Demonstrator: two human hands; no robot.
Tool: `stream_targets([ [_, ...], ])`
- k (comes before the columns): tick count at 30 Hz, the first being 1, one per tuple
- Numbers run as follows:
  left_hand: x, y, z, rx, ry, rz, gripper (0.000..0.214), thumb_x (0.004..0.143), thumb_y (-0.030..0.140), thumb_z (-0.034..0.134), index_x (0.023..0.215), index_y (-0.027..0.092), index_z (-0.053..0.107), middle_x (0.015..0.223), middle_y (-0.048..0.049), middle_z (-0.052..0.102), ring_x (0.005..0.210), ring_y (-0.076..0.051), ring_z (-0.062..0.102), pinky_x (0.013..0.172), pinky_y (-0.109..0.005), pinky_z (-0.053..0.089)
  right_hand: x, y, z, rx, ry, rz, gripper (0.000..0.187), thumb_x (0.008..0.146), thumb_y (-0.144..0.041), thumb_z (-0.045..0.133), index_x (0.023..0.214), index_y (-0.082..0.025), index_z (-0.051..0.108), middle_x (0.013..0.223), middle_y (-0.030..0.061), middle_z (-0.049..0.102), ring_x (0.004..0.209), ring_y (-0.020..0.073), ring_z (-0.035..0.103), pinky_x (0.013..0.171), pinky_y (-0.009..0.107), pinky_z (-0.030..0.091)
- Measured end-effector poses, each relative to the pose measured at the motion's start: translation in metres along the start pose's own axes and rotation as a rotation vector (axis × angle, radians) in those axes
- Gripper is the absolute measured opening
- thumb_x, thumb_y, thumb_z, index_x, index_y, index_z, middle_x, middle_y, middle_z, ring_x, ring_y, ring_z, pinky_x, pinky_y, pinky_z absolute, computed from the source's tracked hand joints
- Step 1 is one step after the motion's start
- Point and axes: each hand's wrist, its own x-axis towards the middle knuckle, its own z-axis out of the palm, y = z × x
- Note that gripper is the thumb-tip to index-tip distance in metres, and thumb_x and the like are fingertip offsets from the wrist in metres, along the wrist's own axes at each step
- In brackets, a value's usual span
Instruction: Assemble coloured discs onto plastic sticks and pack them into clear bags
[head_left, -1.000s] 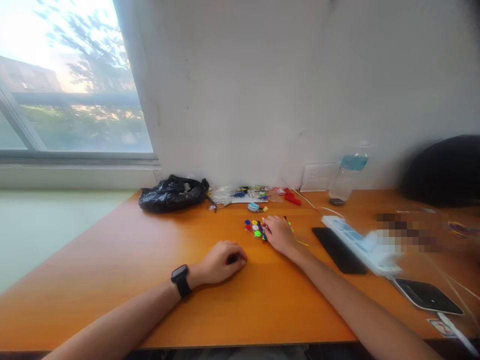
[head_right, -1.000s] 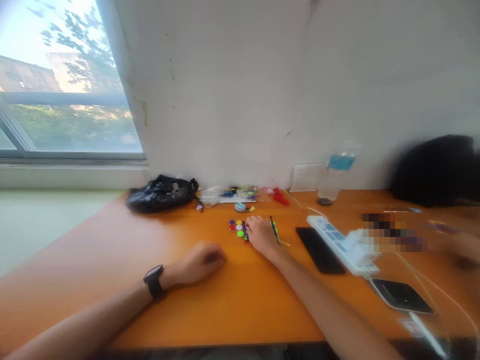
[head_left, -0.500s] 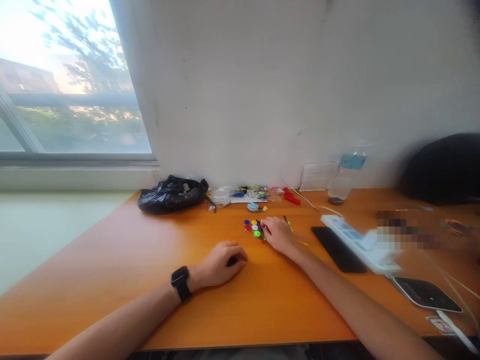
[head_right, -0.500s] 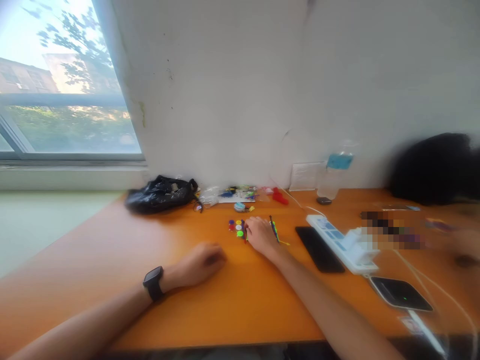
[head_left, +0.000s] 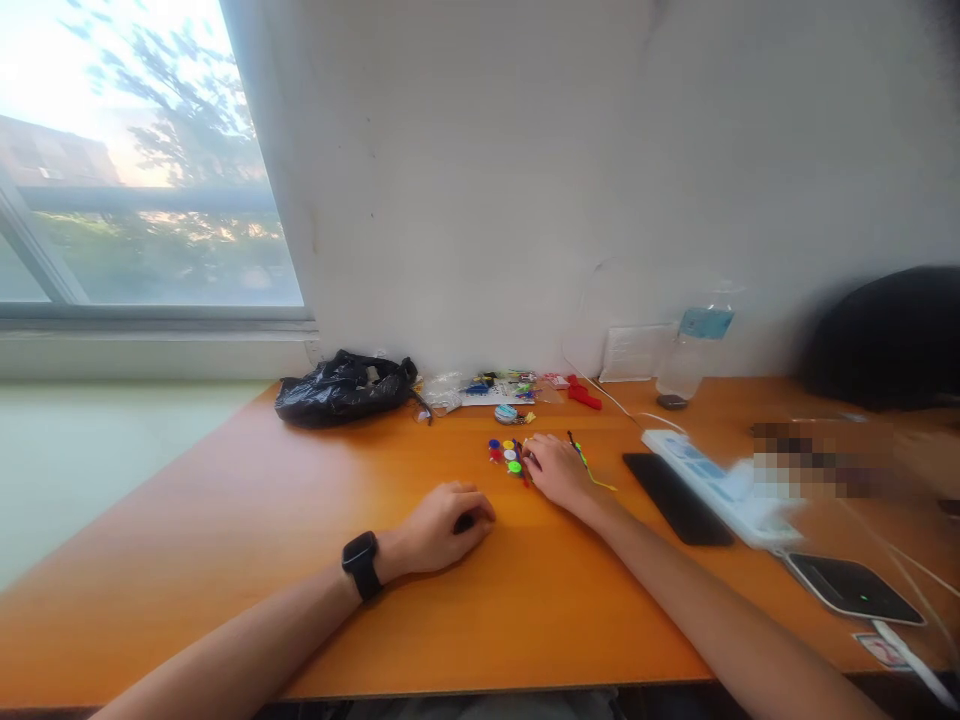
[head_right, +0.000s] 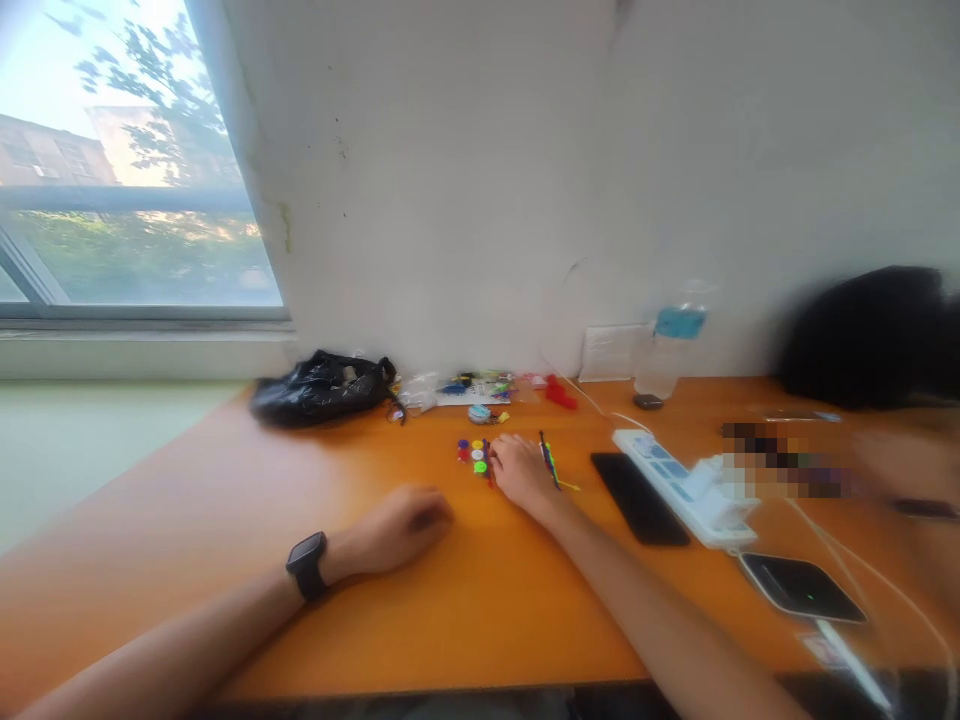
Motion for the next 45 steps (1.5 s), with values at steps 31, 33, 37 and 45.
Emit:
stream_targets([
  [31, -0.002, -0.004, 0.004, -0.160, 0.079, -0.042, 0.025, 0.089, 0.016, 0.063, 0.112, 0.019, 0.070, 0.105, -0.0071, 0.072, 0.090, -0.018, 0.067, 0.085, -0.029, 0.055, -0.012, -0.044, -0.018, 0.602, 0.286, -0.146, 0.007, 0.103, -0.023, 0.050, 0.097, -0.023, 0.054, 0.119, 0.0125, 0.068, 0.118, 0.0278, 0.062, 0.103, 0.043, 0.047],
  [33, -0.002, -0.001, 0.003, -0.172, 0.061, -0.032, 0.027, 0.090, 0.016, 0.063, 0.115, 0.020, 0.071, 0.108, -0.0077, 0.073, 0.094, -0.019, 0.068, 0.087, -0.030, 0.056, -0.013, -0.046, -0.019, 0.614, 0.294, -0.175, 0.008, 0.103, -0.022, 0.048, 0.097, -0.023, 0.053, 0.122, 0.0132, 0.066, 0.124, 0.0284, 0.059, 0.106, 0.045, 0.045],
  [37, -0.001, 0.004, 0.000, -0.183, 0.050, 0.024, 0.027, 0.094, 0.017, 0.060, 0.118, 0.021, 0.072, 0.119, -0.0090, 0.073, 0.107, -0.021, 0.069, 0.098, -0.033, 0.054, -0.015, -0.049, -0.021, 0.603, 0.270, -0.260, 0.011, 0.104, -0.020, 0.046, 0.096, -0.023, 0.053, 0.124, 0.0133, 0.065, 0.128, 0.0285, 0.057, 0.108, 0.048, 0.045],
  [45, 0.002, 0.005, -0.001, -0.101, 0.072, 0.053, 0.023, 0.097, 0.029, 0.062, 0.116, 0.025, 0.075, 0.124, -0.0112, 0.071, 0.114, -0.027, 0.066, 0.104, -0.040, 0.054, -0.022, -0.055, -0.023, 0.554, 0.169, -0.369, 0.011, 0.102, -0.015, 0.049, 0.101, -0.025, 0.055, 0.123, 0.0102, 0.068, 0.131, 0.0275, 0.056, 0.110, 0.047, 0.044],
])
